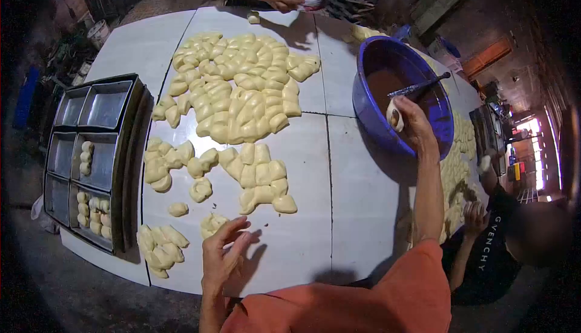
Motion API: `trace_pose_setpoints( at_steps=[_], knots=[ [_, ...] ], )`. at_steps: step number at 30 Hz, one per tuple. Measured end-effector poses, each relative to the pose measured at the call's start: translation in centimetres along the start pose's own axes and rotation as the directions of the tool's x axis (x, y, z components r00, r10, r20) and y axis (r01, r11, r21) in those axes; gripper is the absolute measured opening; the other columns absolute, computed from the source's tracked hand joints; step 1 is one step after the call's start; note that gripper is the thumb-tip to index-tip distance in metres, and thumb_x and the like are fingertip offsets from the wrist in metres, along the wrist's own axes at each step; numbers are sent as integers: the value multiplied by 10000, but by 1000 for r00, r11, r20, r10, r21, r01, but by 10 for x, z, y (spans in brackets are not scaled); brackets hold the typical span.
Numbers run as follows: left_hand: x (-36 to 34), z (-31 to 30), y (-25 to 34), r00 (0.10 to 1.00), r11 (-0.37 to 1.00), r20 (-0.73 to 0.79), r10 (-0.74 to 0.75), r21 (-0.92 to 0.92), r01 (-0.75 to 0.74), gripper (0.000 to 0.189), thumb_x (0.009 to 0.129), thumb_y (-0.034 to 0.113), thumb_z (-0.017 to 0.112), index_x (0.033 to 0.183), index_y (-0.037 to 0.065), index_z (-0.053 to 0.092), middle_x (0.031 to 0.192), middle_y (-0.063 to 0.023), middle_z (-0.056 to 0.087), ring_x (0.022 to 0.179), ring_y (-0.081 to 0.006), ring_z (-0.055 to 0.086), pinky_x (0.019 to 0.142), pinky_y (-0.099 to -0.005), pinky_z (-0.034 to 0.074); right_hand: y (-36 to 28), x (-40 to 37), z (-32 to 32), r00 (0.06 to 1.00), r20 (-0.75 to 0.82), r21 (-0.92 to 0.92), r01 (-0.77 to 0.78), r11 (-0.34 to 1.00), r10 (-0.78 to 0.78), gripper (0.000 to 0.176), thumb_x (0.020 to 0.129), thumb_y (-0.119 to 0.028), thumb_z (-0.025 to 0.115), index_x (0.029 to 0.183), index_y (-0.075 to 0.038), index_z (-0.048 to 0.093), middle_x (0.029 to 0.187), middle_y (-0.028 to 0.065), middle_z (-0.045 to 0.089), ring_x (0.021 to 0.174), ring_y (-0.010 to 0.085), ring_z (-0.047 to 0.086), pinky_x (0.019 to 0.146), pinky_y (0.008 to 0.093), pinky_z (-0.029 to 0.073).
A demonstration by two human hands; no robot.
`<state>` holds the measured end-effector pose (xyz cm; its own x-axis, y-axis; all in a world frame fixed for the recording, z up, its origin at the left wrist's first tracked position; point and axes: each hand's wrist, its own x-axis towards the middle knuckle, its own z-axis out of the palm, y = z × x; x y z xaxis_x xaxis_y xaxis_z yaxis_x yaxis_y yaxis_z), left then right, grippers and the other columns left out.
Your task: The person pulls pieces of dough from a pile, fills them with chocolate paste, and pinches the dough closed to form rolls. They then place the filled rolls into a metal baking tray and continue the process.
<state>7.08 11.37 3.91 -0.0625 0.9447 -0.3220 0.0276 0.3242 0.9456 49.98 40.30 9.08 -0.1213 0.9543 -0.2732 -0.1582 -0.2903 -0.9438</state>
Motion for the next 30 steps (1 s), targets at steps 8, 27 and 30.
trace_pose_setpoints(
  at_steps=[8,27,30],
  knots=[
    [33,58,23,980,897,198,-33,-426,116,411,986,183,627,1347,-4,565,1262,-153,653,1117,-208,650,912,-336,526,44,-72,117,990,96,138,94,986,-108,216,1004,-264,611,1042,-52,600,998,34,644,905,106,646,730,264,548],
    [14,23,-32,943,655,-295,-156,-745,-125,347,962,135,684,1249,-54,643,999,-53,702,822,-77,633,744,-215,527,191,-163,293,818,383,-513,575,637,-430,328,871,-46,723,1194,-21,672,1189,151,595,1046,265,641,874,344,537],
    [16,20,-37,935,769,-329,-130,-629,-114,392,931,166,728,1244,-56,649,1031,-54,701,853,-80,628,743,-202,503,192,-157,297,803,349,-469,596,652,-484,191,892,-36,697,1079,2,699,967,107,641,878,213,630,763,313,521]
  ],
)
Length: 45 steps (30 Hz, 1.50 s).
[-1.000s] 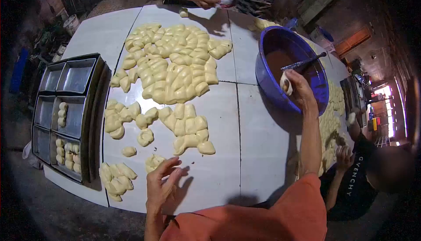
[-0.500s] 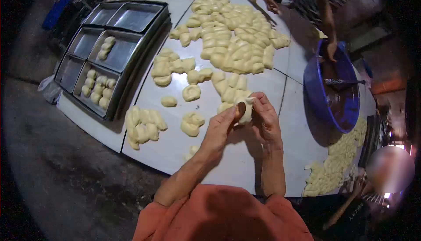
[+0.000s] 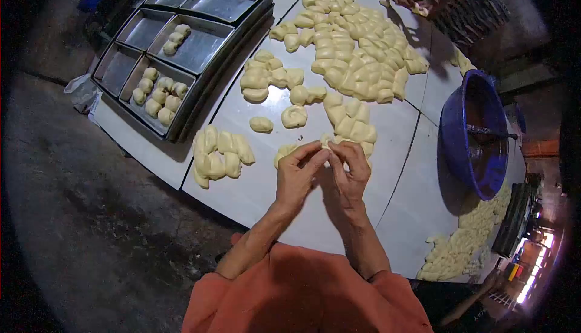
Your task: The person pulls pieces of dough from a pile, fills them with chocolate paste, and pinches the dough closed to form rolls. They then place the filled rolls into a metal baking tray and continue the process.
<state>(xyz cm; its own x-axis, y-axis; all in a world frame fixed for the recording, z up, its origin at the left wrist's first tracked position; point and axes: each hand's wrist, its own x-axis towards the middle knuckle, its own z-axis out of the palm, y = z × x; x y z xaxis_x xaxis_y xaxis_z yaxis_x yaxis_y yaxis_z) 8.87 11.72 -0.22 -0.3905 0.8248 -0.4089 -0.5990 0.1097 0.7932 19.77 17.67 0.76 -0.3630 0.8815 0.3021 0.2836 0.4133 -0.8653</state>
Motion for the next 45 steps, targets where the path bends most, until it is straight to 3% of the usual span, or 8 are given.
trace_pose_setpoints(
  at_steps=[5,10,18,29,33,38,42,45],
  knots=[
    [14,-5,9,998,999,39,-46,17,45,317,938,174,721,1170,-37,673,887,-11,688,724,-41,594,604,-189,472,-27,4,-3,829,188,395,-554,733,526,162,928,-107,689,1050,-1,692,894,58,667,830,140,609,734,295,512],
    [20,-14,29,991,993,64,-119,34,117,300,938,184,720,1150,-25,683,853,-6,683,663,-31,579,543,-165,454,-4,-7,-16,947,317,204,-122,971,52,318,896,-89,714,1209,-43,680,1215,112,599,956,144,597,798,280,517],
    [3,-7,30,989,997,131,-74,37,70,262,912,124,721,1141,3,683,923,-44,715,770,-67,651,638,-206,534,-4,-9,10,985,-89,381,-101,919,145,171,970,-51,593,1133,-25,639,1221,130,596,1077,202,581,909,344,502],
    [-13,-11,29,929,874,348,127,403,-271,311,965,133,651,1230,-28,655,948,-66,704,783,-71,629,649,-244,524,21,-5,14,986,-152,204,-32,978,64,231,943,-181,707,830,-1,616,707,67,607,640,151,551,613,298,472],
    [-6,-17,24,987,957,131,-90,287,49,235,914,130,714,1080,-36,693,905,-78,700,750,-101,648,615,-249,542,4,-1,9,983,-6,51,-182,982,182,270,945,-198,705,802,15,621,625,55,587,617,125,539,571,278,447],
    [-3,-36,22,992,971,98,-85,232,60,206,941,160,696,1010,-30,734,819,-42,718,716,-62,612,598,-231,498,-14,-15,-7,948,313,45,35,998,-47,363,831,-97,764,1161,-50,621,1222,146,617,934,237,665,764,326,569],
    [-15,-42,38,973,865,22,-231,462,195,338,948,269,683,1115,-24,703,840,-101,735,746,-149,685,679,-285,538,-5,-37,-8,936,351,35,-33,999,18,285,877,-72,723,1143,-35,627,1085,141,670,933,219,683,781,308,570],
    [-34,-53,40,1000,736,-13,-29,676,30,385,931,289,691,1178,-5,677,885,-155,736,790,-232,721,714,-337,554,-7,-49,-3,751,379,351,-658,666,541,240,902,-57,698,1127,-9,629,992,108,689,905,157,668,754,283,551]
  ],
)
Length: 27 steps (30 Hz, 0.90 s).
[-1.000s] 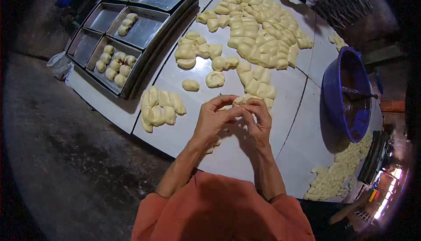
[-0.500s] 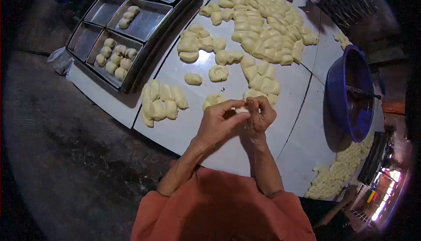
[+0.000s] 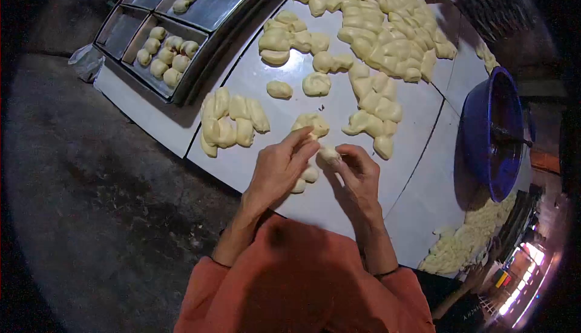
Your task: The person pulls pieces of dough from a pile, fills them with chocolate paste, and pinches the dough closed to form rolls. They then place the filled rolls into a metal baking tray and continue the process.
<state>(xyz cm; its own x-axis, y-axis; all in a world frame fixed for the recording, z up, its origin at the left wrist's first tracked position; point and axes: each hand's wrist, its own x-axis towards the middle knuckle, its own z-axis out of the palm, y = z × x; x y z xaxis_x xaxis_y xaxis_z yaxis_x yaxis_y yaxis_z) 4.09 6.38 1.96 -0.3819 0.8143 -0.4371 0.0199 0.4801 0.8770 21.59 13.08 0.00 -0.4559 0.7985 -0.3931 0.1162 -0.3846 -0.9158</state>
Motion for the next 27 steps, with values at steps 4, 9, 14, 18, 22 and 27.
trace_pose_setpoints(
  at_steps=[4,9,14,18,22,27],
  knots=[
    [-32,-29,-18,1000,968,-2,25,249,-24,428,884,268,734,1201,-12,664,1027,-200,722,872,-259,728,757,-348,562,31,1,-5,998,63,-211,32,977,-20,240,942,-126,654,1132,20,642,904,84,683,789,119,615,706,287,517],
    [-53,-20,-34,996,984,75,-44,176,30,386,874,219,736,1165,-27,674,1058,-200,713,904,-261,725,797,-348,571,1,-1,13,975,166,-533,213,819,-145,214,972,-124,588,1118,20,649,1004,163,681,857,243,672,751,354,527],
    [-51,-13,-36,996,990,83,-33,140,21,447,887,191,717,1278,3,610,1055,-189,717,902,-253,725,792,-348,572,-4,-5,18,959,118,-607,275,745,-258,223,989,-130,551,1156,-7,635,1068,200,659,920,369,667,795,417,527],
    [-43,-4,-46,995,996,95,19,90,-28,639,886,190,713,1450,33,456,1079,-169,708,877,-216,717,756,-329,572,-9,-5,27,977,158,-579,207,788,-141,246,1007,-130,503,1179,-4,624,1089,217,659,936,380,669,815,431,521],
    [-51,-7,-37,998,981,49,38,187,-47,734,841,232,773,1461,25,440,1158,-185,669,878,-230,700,750,-337,570,-20,-8,26,981,165,-569,181,802,-105,270,975,-150,563,1192,3,618,1097,217,659,930,358,674,822,396,527],
    [-62,-1,-42,980,958,4,198,211,-195,707,815,285,806,1393,4,511,1158,-191,643,925,-284,671,817,-369,548,-5,-11,25,977,206,-520,161,839,-60,365,904,-161,673,1202,30,584,1046,176,651,842,241,657,773,353,532]
  ],
)
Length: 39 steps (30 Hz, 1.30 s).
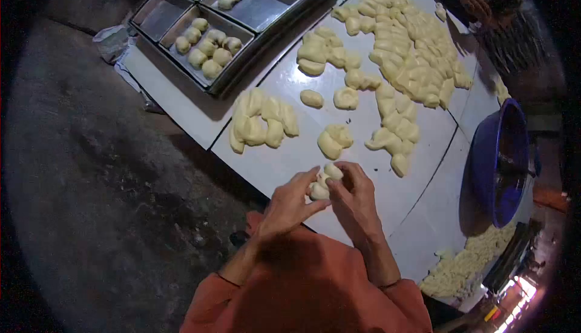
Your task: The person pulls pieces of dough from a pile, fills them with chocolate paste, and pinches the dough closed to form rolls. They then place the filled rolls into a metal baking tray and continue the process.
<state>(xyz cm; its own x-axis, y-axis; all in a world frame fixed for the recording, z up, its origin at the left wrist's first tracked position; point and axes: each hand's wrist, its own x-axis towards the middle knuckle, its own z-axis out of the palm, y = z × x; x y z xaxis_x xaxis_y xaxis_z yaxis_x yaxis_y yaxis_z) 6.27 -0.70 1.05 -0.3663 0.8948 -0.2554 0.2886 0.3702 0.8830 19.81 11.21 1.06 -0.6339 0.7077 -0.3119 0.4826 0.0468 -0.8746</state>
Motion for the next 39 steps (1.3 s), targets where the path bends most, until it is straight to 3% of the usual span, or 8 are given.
trace_pose_setpoints(
  at_steps=[5,10,18,24,26,31,35,39],
  knots=[
    [11,4,-8,1000,999,-8,-26,-47,26,521,826,229,787,1273,14,626,1047,-133,693,872,-215,675,794,-330,546,-2,4,1,973,94,485,-231,843,213,333,878,-108,690,1157,40,586,914,79,624,795,125,577,665,286,496],
    [37,-45,9,982,910,54,-181,-371,188,494,821,215,779,1257,26,643,982,-90,699,797,-134,673,733,-289,550,-72,42,-9,991,92,293,-122,948,99,343,870,-169,711,1154,-2,614,934,93,645,761,140,599,673,283,511],
    [155,-201,34,970,989,-205,128,-42,-139,549,815,245,782,1303,48,626,1147,-126,705,1007,-182,665,895,-322,516,-159,212,23,953,13,386,274,881,-302,360,919,-236,694,1154,30,632,932,93,691,786,142,659,647,274,551],
    [260,-277,8,909,951,-333,250,263,-165,555,818,325,733,1305,78,630,1048,-177,724,941,-284,708,860,-384,538,-193,351,58,925,-44,115,379,918,-376,427,913,-328,611,1150,24,662,965,154,730,845,218,706,768,339,552],
    [286,-280,-13,894,881,-332,300,456,-127,464,821,338,708,1199,73,659,1003,-202,721,918,-344,706,831,-443,538,-181,387,71,918,28,-248,390,887,-396,410,905,-330,565,1144,-17,679,951,214,724,898,340,712,841,416,545],
    [292,-281,-19,892,759,-262,369,639,-126,308,813,337,680,956,64,689,863,-226,707,861,-414,688,772,-528,524,-179,392,80,882,56,-494,432,754,-468,376,921,-319,550,1180,-70,658,936,249,704,936,434,675,853,511,520],
    [283,-287,-18,949,799,-200,244,595,-80,369,856,316,668,1150,93,658,998,-220,708,929,-412,680,825,-514,521,-184,347,61,824,-76,-471,466,749,-561,357,951,-301,588,1233,-88,640,981,218,712,896,406,689,812,486,541],
    [258,-298,-26,869,796,-178,462,515,-318,537,869,348,715,1339,120,593,1204,-221,663,995,-383,681,868,-474,524,-153,277,7,811,-254,-248,472,846,-527,285,960,-261,640,1166,-74,701,960,119,756,860,219,736,735,347,565]
  ],
)
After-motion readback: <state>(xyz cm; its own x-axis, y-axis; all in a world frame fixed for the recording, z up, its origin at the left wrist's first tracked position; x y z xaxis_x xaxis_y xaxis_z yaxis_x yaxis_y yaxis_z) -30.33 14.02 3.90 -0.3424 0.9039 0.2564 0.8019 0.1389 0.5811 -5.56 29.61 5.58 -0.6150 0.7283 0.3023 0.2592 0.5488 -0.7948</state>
